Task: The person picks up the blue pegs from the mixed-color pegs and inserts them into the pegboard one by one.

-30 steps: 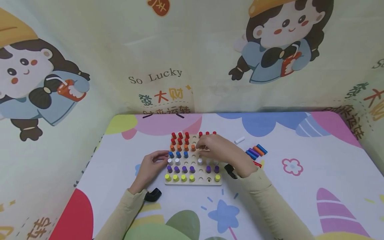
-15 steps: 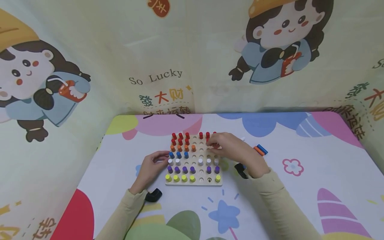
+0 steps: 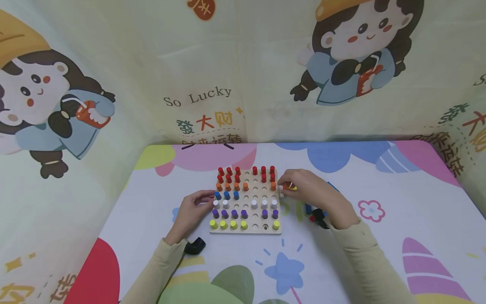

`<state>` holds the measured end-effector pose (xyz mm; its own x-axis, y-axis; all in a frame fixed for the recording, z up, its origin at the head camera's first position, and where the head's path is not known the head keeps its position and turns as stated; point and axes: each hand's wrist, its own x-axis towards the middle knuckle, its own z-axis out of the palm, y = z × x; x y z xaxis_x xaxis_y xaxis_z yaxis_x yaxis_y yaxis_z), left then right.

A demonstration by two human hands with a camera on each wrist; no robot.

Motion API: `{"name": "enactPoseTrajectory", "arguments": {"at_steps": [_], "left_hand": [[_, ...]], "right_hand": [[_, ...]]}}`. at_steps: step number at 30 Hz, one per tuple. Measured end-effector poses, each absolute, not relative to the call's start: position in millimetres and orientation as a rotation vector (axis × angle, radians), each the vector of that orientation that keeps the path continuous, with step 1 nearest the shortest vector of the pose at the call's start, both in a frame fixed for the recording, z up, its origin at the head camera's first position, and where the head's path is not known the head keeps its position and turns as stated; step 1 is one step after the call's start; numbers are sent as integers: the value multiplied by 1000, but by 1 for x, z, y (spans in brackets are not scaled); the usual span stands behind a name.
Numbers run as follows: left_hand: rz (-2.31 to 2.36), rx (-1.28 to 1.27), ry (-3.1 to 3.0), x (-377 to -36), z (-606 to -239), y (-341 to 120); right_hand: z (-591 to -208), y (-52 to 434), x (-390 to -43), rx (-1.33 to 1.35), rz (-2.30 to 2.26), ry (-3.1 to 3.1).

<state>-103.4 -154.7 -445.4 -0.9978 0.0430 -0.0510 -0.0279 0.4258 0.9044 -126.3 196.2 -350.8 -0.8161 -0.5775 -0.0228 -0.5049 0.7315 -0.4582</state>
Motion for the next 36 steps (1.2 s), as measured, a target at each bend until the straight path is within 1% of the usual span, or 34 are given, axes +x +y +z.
{"name": "enactPoseTrajectory", "arguments": {"at_steps": [15, 24, 36], "left_hand": [[1652, -18, 2575, -105, -444, -158], [1650, 7, 2582, -105, -445, -158], [1653, -1, 2565, -107, -446, -158]], "right_hand": [[-362, 227, -125, -775, -634, 2800], [-370, 243, -124, -757, -638, 2809], [-373, 252, -123, -654, -580, 2825]]}}
